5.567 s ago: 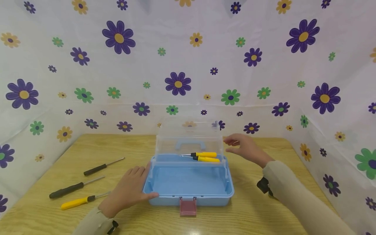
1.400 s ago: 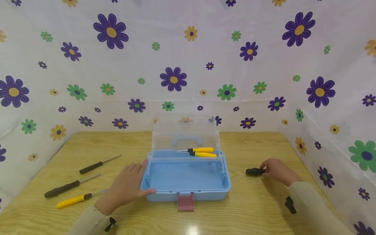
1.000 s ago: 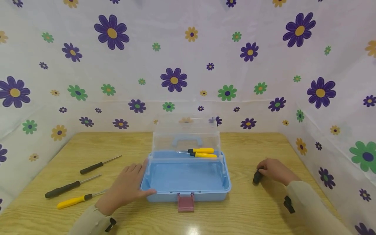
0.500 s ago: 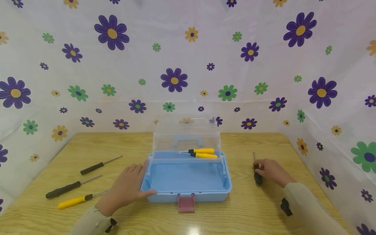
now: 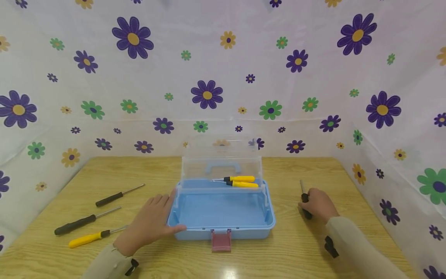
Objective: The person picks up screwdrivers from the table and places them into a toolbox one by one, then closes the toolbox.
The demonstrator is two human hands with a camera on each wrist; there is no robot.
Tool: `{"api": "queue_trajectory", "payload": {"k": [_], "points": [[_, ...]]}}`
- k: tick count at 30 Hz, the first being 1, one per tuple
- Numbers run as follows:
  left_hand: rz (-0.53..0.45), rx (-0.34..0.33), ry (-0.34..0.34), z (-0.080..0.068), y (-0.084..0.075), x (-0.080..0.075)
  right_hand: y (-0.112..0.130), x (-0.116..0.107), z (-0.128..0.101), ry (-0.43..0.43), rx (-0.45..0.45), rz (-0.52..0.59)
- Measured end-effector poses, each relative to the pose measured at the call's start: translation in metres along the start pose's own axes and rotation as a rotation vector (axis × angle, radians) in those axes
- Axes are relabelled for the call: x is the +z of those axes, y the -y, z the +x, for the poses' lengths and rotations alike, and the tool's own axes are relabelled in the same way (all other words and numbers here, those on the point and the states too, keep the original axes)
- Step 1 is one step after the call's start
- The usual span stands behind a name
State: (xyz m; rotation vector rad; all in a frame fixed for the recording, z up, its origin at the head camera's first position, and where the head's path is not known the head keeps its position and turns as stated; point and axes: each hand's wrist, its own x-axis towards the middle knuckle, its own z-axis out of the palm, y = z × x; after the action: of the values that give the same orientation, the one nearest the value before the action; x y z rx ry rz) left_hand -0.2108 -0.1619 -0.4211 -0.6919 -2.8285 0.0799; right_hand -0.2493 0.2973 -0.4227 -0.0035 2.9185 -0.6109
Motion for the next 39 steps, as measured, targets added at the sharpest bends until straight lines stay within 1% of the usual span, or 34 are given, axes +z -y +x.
{"api": "queue_trajectory", "payload": {"k": [3,11,18,24,27,35,39], "points": [[-0.002,-0.003,0.002,0.0,0.0,0.0,0.001,-0.001,0.0,0.008,0.005,-0.017],[-0.007,0.002,0.0,0.0,-0.001,-0.001,-0.002,-0.003,0.0,0.003,-0.046,-0.029],[-0.001,0.009,-0.004,0.0,-0.001,-0.002,-0.006,0.003,-0.002,-0.01,-0.011,-0.02],[-0.019,0.007,-0.001,-0.001,-0.001,-0.002,-0.008,-0.001,0.001,-0.005,-0.004,-0.028],[-0.028,0.005,0.001,-0.001,-0.001,-0.002,-0.01,-0.003,0.002,-0.004,-0.008,-0.014],[-0.022,0.006,0.003,-0.001,0.0,-0.002,-0.016,-0.005,0.001,-0.062,-0.074,-0.034],[-0.018,0.008,0.0,-0.001,0.0,-0.003,-0.018,-0.005,0.0,-0.059,-0.08,-0.026]]}}
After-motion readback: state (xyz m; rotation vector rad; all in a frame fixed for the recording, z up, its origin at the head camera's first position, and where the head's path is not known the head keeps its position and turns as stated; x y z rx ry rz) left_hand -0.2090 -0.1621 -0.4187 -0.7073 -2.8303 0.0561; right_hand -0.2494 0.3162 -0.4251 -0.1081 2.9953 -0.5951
